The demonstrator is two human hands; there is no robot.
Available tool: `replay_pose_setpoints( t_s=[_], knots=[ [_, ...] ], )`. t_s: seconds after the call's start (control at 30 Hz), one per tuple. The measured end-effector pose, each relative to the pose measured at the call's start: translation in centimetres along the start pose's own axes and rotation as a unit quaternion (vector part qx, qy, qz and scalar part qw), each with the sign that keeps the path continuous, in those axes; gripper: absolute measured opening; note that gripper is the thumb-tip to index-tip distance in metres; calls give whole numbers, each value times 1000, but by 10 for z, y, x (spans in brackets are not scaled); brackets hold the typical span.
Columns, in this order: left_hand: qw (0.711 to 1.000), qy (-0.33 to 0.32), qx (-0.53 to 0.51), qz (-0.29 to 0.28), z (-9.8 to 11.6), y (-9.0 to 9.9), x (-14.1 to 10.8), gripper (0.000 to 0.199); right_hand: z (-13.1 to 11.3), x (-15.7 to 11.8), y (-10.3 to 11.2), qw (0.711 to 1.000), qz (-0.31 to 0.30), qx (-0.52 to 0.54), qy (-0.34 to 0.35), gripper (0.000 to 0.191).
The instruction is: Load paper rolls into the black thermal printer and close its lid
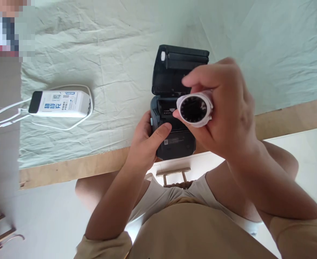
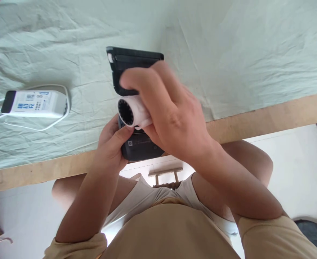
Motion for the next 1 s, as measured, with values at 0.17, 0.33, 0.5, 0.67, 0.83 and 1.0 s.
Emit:
replay_pose_setpoints(
  t_s=[0.17,0.33,0.5,0.67,0.83,1.0],
  knots=[
    [1000,12,7,0,-2,0,1,42,5,-2,-6,996,-55,37,-66,3],
    [1000,15,1,11,-1,0,1,45,3,-2,-5,991,-109,6,-75,23],
    [1000,18,-13,14,0,-1,1,43,1,-2,1,992,-120,20,-39,46],
    [1000,19,0,16,0,-1,0,45,7,-9,-4,990,-127,-42,-37,40],
    [1000,14,-3,2,0,-1,1,48,14,-12,-6,991,-117,-28,-56,15],
    [1000,18,-6,-6,1,-2,2,52,9,-9,-1,989,-122,36,-74,25]
  ],
)
Point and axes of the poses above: each hand's wrist, its own x-axis towards the middle knuckle, its own y-axis out of the back of the hand, z = x × y, the point moved 4 cm from there along x, towards the middle knuckle, and after that the axes turned 14 degrees about -z, right-handed, at the moved point
